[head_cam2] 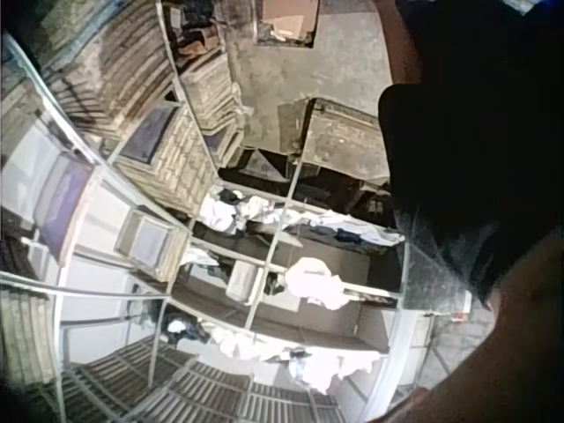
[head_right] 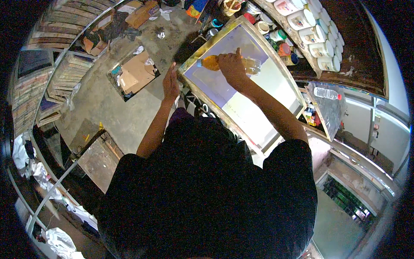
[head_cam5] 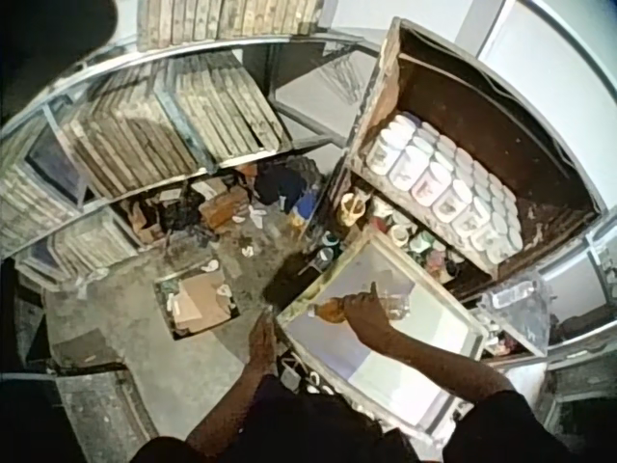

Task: Cleaning a screen printing frame with liquid and a rag, then applying tape to the edges.

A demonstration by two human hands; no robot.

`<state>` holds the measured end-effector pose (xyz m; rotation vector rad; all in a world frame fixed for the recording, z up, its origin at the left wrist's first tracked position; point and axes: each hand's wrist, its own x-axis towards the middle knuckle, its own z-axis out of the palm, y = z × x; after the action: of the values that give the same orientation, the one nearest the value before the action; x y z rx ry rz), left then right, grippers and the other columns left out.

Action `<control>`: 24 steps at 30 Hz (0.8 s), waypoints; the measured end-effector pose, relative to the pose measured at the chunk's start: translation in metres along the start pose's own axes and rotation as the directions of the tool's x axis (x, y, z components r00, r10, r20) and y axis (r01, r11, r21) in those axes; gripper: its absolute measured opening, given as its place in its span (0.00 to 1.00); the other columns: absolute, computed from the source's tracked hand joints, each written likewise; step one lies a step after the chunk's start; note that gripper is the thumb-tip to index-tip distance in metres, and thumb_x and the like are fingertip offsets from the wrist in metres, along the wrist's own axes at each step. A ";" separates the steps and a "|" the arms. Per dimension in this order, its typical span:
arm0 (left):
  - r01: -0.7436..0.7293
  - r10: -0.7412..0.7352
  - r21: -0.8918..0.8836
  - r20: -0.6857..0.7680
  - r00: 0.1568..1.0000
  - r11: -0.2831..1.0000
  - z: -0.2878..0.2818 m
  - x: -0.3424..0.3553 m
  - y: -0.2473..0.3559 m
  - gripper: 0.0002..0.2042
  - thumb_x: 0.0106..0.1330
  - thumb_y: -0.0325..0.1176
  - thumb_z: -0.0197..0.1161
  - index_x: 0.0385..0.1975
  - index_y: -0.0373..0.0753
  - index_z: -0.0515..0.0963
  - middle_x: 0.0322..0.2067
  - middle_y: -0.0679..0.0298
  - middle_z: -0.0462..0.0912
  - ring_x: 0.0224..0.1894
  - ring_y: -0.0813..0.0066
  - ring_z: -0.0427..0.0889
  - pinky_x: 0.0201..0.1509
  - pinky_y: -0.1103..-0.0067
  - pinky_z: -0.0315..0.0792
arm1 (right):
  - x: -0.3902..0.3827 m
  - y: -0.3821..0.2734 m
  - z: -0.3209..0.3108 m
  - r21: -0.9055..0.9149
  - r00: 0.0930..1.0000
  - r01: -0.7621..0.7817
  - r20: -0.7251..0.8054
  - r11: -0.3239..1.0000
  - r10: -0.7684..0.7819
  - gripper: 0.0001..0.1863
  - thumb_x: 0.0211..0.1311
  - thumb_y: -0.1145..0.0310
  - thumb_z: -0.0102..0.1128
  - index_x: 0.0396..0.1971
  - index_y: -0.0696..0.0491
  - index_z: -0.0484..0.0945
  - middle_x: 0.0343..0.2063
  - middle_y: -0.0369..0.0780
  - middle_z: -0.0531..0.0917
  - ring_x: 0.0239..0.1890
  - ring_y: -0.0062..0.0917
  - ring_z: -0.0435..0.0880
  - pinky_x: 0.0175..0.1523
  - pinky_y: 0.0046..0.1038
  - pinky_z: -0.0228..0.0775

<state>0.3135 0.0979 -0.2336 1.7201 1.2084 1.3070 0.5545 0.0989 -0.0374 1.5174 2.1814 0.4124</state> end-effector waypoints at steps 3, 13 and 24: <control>0.182 -0.180 -0.060 0.044 0.983 0.981 0.003 0.008 0.026 0.27 0.77 0.49 0.38 0.60 0.31 0.70 0.59 0.48 0.74 0.64 0.53 0.70 0.67 0.70 0.62 | -0.013 -0.004 0.008 0.021 0.997 -0.014 0.073 1.000 0.013 0.13 0.57 0.72 0.59 0.43 0.54 0.76 0.31 0.42 0.84 0.39 0.33 0.84 0.66 0.55 0.54; 0.379 -0.372 -0.025 0.142 0.917 0.925 -0.013 -0.009 0.060 0.26 0.76 0.47 0.40 0.61 0.30 0.69 0.60 0.47 0.72 0.64 0.52 0.70 0.67 0.71 0.62 | -0.066 -0.012 0.016 0.031 0.997 0.075 -0.015 0.997 -0.075 0.18 0.54 0.74 0.58 0.46 0.59 0.72 0.32 0.47 0.82 0.40 0.37 0.83 0.66 0.54 0.56; 0.343 -0.319 0.110 -0.189 0.929 0.933 0.003 -0.043 0.083 0.26 0.76 0.47 0.40 0.66 0.35 0.64 0.62 0.47 0.70 0.62 0.52 0.71 0.65 0.68 0.62 | -0.138 -0.003 0.040 -0.015 0.993 0.119 -0.007 0.993 -0.120 0.20 0.50 0.75 0.59 0.46 0.59 0.72 0.31 0.47 0.81 0.39 0.38 0.83 0.65 0.54 0.58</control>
<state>0.3363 0.0281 -0.1753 1.4361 1.6453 1.1997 0.6135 -0.0317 -0.0464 1.3713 2.2567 0.3946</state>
